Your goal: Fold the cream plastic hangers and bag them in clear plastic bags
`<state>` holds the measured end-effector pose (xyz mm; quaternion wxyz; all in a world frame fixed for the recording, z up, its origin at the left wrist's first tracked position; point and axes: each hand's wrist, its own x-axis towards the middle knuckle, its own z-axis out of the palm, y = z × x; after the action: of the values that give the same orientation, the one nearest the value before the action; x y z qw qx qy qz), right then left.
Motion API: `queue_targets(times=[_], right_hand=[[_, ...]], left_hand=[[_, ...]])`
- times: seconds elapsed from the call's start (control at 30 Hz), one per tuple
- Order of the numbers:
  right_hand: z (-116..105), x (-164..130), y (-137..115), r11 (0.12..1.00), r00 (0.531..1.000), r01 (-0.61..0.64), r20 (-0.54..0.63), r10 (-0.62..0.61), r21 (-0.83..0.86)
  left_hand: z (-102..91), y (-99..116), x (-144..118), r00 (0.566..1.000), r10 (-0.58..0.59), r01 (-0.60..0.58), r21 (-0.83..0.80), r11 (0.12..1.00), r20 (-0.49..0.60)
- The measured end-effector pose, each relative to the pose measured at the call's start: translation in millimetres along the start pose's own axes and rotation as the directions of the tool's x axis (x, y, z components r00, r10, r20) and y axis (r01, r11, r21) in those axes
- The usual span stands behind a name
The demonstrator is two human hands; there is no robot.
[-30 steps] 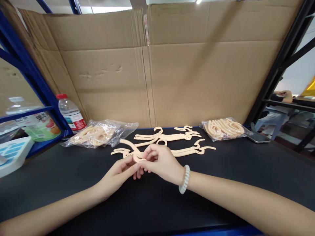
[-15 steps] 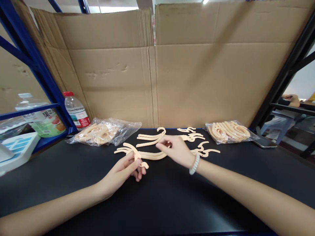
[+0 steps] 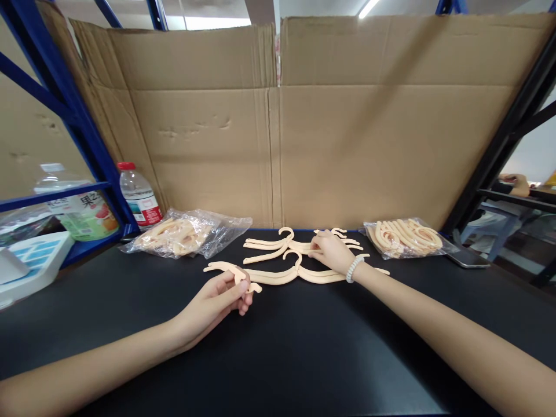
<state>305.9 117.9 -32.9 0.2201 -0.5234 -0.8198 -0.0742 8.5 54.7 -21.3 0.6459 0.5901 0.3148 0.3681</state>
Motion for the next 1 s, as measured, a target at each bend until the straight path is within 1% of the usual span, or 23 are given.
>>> queue_targets(times=[0.1, 0.17, 0.23, 0.33, 0.4, 0.47, 0.57, 0.67, 0.77, 0.87, 1.0], right_hand=[[-5, 4, 2, 1.0, 1.0, 0.011, -0.006, -0.011, 0.003], [-14, 4, 0, 0.999, 0.999, -0.005, -0.035, 0.006, 0.04], [-27, 1, -4, 0.993, 0.997, -0.04, -0.068, 0.048, 0.112], [-47, -12, -15, 0.974, 0.989, -0.072, -0.108, 0.097, 0.216], [-57, -25, -23, 0.966, 0.985, -0.059, -0.142, 0.097, 0.251], [-63, -41, -28, 0.964, 0.983, -0.038, -0.163, 0.083, 0.262], [-63, -64, -31, 0.968, 0.983, -0.011, -0.172, 0.056, 0.252], [-59, -79, -30, 0.968, 0.981, -0.007, -0.187, 0.056, 0.251], [-55, -85, -28, 0.963, 0.976, -0.015, -0.204, 0.072, 0.27], [-51, -86, -28, 0.959, 0.981, -0.011, -0.185, 0.066, 0.284], [-47, -88, -29, 0.961, 0.981, 0.005, -0.186, 0.049, 0.277]], left_hand=[[0.2, 0, -1, 1.0, -0.011, 0.011, -0.04, 0.999, 0.011], [-0.4, 0, -1, 1.0, -0.012, 0.012, -0.043, 0.999, 0.001], [-1.8, 0, -1, 1.0, -0.01, 0.01, -0.033, 0.999, -0.012], [-4.1, 0, -2, 1.0, 0.003, -0.004, -0.045, 0.999, -0.025], [-5.7, 3, -2, 0.999, 0.009, -0.012, -0.088, 0.996, -0.038], [-7.9, 6, -2, 0.997, 0.02, -0.029, -0.138, 0.99, -0.068], [-11.8, 11, 0, 0.991, 0.046, -0.065, -0.154, 0.986, -0.122], [-14.4, 13, 1, 0.991, 0.055, -0.073, -0.147, 0.986, -0.124], [-14.3, 12, 1, 0.992, 0.048, -0.069, -0.186, 0.98, -0.118], [-14.2, 10, 1, 0.993, 0.035, -0.061, -0.233, 0.971, -0.114], [-16.0, 11, 1, 0.998, 0.028, -0.043, -0.298, 0.954, -0.052]])
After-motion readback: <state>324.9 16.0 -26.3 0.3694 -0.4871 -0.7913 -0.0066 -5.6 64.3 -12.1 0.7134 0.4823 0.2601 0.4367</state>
